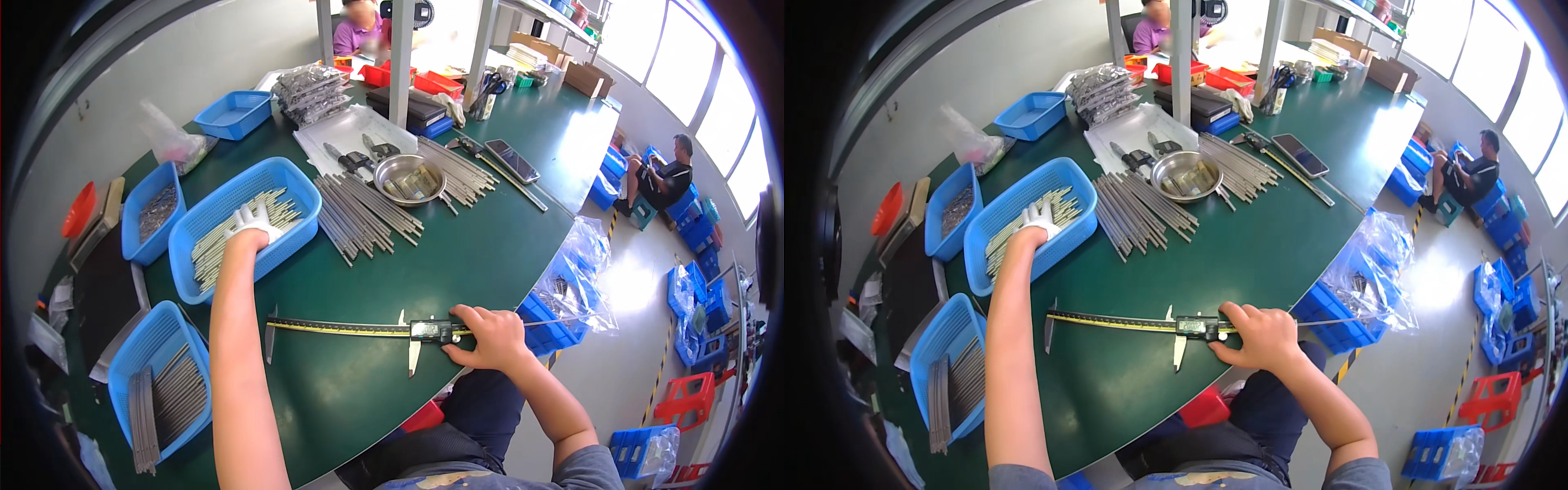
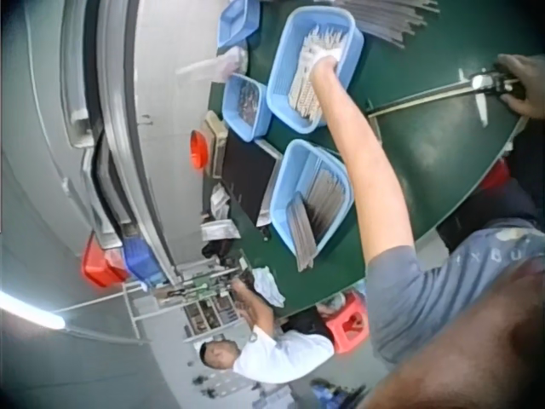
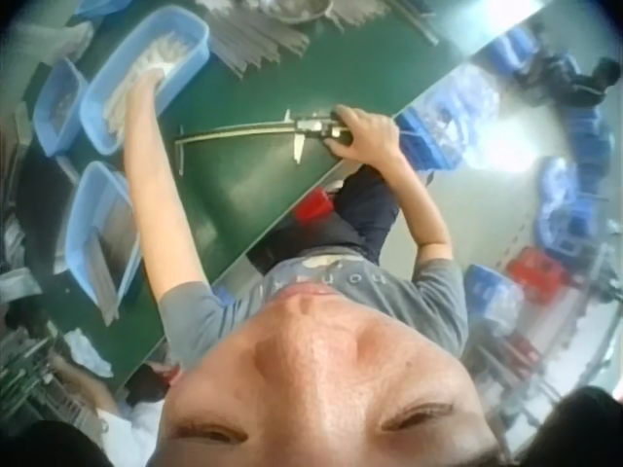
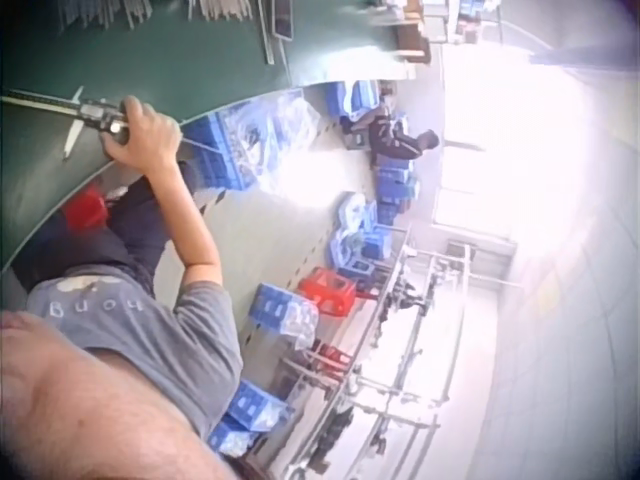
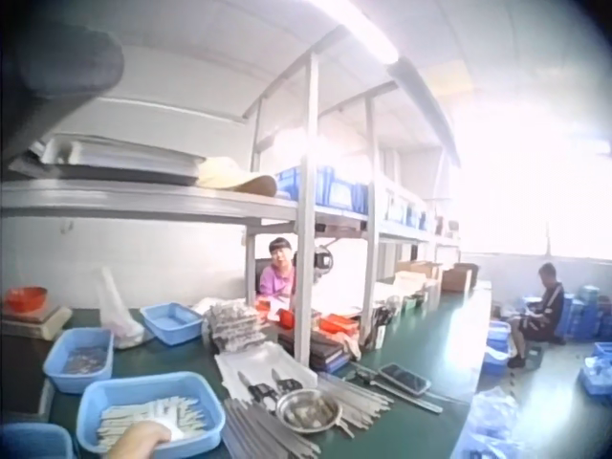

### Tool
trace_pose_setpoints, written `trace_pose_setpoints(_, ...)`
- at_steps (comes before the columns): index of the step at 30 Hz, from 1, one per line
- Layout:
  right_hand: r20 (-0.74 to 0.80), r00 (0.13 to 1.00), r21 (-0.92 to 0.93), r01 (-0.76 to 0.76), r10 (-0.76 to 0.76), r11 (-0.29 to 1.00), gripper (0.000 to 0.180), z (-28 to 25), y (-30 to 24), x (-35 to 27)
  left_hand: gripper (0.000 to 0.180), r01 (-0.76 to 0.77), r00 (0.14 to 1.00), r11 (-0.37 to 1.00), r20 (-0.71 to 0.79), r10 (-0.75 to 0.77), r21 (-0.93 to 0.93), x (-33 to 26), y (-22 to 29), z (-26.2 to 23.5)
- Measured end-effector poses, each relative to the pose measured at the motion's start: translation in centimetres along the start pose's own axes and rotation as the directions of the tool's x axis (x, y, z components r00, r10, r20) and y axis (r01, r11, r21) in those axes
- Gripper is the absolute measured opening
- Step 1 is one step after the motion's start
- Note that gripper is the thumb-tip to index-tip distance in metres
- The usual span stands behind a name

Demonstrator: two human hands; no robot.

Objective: Using a digital caliper to measure the length of several thin metal rods at a factory workbench.

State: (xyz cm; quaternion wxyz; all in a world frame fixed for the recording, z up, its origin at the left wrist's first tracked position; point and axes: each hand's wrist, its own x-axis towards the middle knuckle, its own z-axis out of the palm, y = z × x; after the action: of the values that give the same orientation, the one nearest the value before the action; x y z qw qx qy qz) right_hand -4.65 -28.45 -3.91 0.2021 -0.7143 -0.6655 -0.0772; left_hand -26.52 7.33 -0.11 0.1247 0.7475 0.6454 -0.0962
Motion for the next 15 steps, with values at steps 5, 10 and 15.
trace_pose_setpoints(5, -0.05, 0.999, -0.005, 0.013, -0.014, 1.0, 0.047, 0.3, -0.1, -0.1, 0.118, -0.036, 0.999, 0.999, -0.005, 0.036, 0.038, 0.5, -0.5, -0.2)
trace_pose_setpoints(10, -0.047, 0.999, -0.004, 0.009, -0.009, 1.0, 0.046, 0.2, -0.1, -0.1, 0.12, -0.048, 0.999, 0.999, 0.005, 0.048, -0.009, 0.4, 0.0, -1.0)
trace_pose_setpoints(15, -0.036, 0.999, -0.026, 0.001, -0.002, 1.0, 0.047, 0.0, -0.4, 0.0, 0.12, -0.027, 0.999, 0.999, 0.022, 0.026, 0.027, 1.5, -0.4, -0.9)
